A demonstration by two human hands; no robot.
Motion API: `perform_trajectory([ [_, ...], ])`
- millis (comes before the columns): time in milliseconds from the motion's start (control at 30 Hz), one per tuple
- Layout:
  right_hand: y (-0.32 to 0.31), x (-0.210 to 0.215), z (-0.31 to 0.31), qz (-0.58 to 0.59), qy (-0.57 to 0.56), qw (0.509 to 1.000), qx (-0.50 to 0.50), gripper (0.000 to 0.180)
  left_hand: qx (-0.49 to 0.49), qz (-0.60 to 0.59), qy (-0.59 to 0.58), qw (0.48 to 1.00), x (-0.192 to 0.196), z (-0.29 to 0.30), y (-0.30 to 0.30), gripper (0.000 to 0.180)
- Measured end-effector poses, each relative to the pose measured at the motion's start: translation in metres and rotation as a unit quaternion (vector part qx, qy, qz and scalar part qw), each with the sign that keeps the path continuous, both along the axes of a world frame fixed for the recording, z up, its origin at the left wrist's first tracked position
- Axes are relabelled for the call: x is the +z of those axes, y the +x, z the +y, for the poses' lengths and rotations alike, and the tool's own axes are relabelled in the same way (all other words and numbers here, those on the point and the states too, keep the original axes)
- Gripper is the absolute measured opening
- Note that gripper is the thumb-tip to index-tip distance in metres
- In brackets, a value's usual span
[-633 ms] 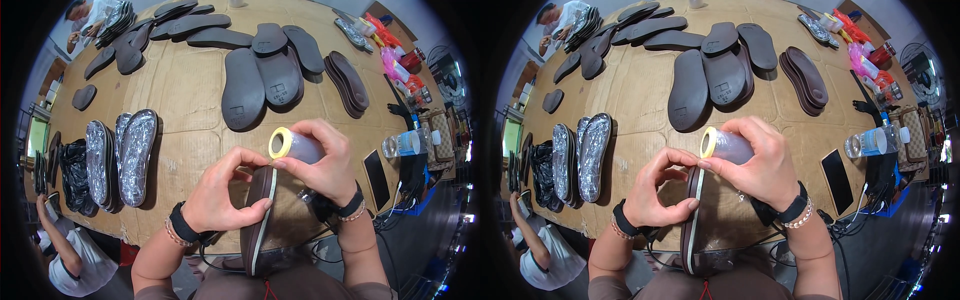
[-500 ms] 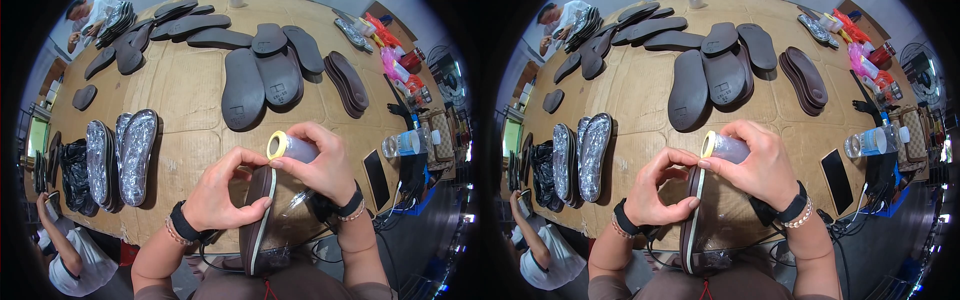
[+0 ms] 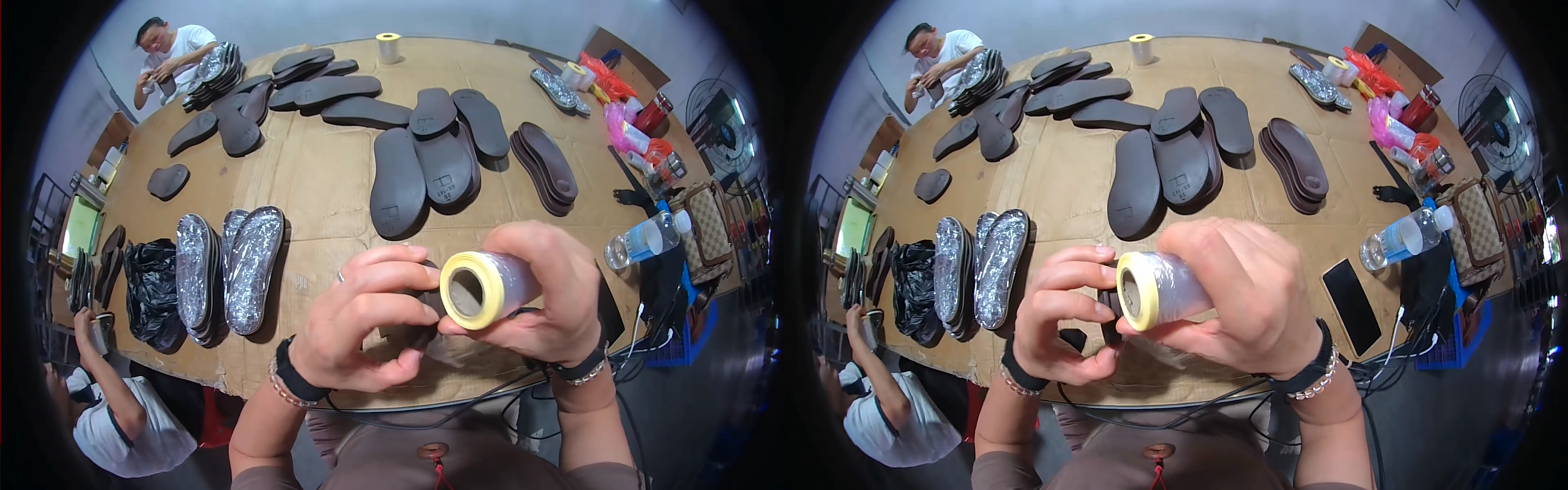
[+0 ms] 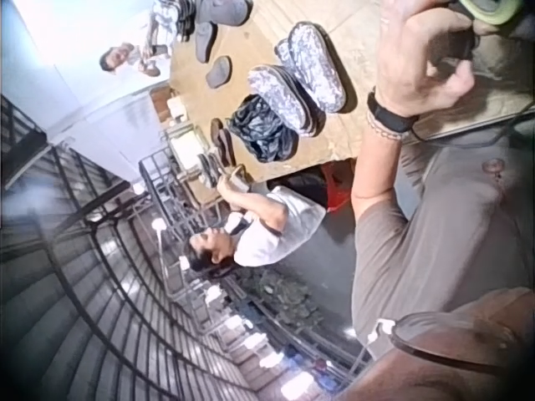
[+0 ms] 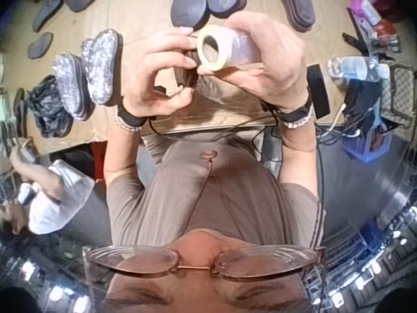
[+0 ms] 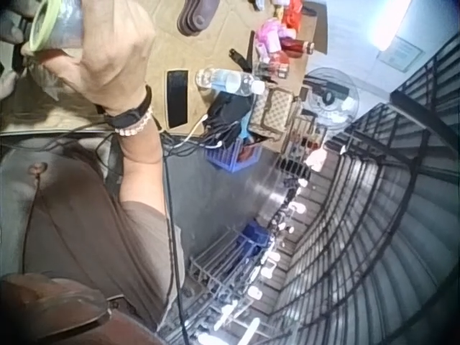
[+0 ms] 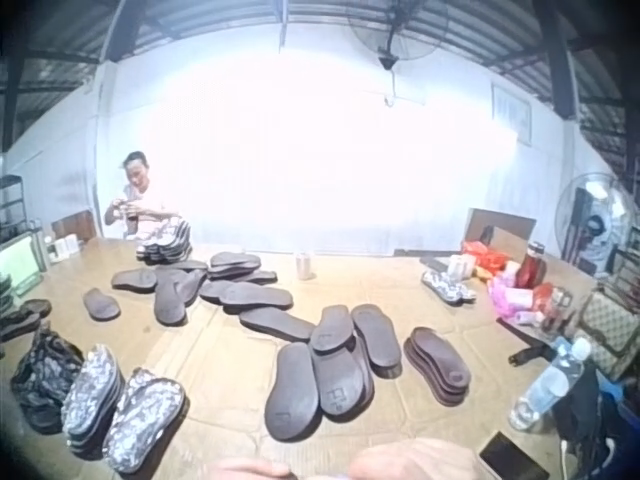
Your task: The recorder is wrapping a shoe sole component in a thin plastic film at a manufacturing workstation.
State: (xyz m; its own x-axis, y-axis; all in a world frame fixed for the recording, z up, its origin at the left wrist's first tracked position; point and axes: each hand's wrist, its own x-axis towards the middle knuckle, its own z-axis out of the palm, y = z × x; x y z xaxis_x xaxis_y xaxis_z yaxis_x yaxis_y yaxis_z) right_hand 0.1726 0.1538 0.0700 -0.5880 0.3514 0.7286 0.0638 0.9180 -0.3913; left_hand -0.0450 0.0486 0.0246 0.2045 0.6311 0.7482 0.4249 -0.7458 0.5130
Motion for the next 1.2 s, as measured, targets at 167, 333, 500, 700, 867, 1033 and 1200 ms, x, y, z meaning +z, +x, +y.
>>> perform_trajectory([
  [167, 0.002, 0.011, -0.009, -0.099, 0.042, 0.994, -0.03, 0.059, 0.024, -0.056, -0.002, 0.998, -0.005, -0.007, 0.012, 0.057],
  [333, 0.008, 0.022, -0.01, -0.102, 0.036, 0.994, 0.014, 0.062, 0.085, -0.123, -0.066, 0.987, -0.011, -0.016, 0.017, 0.066],
  [500, 0.013, 0.022, -0.014, -0.011, 0.07, 0.997, -0.013, 0.065, 0.085, -0.114, -0.054, 0.988, -0.012, -0.018, 0.018, 0.064],
  [700, 0.002, 0.014, -0.008, 0.024, 0.083, 0.994, -0.072, 0.061, 0.079, -0.116, -0.057, 0.988, -0.012, -0.021, 0.023, 0.063],
  [867, -0.003, 0.011, -0.006, 0.014, 0.063, 0.995, -0.073, 0.058, 0.083, -0.126, -0.067, 0.986, -0.013, -0.022, 0.023, 0.063],
  [1033, -0.007, 0.006, -0.005, -0.006, 0.027, 0.998, -0.058, 0.056, 0.076, -0.137, -0.072, 0.985, -0.013, -0.024, 0.022, 0.063],
  [1200, -0.002, 0.014, -0.014, -0.061, -0.024, 0.996, -0.061, 0.054, 0.094, -0.143, -0.063, 0.983, -0.006, -0.026, 0.034, 0.06],
])
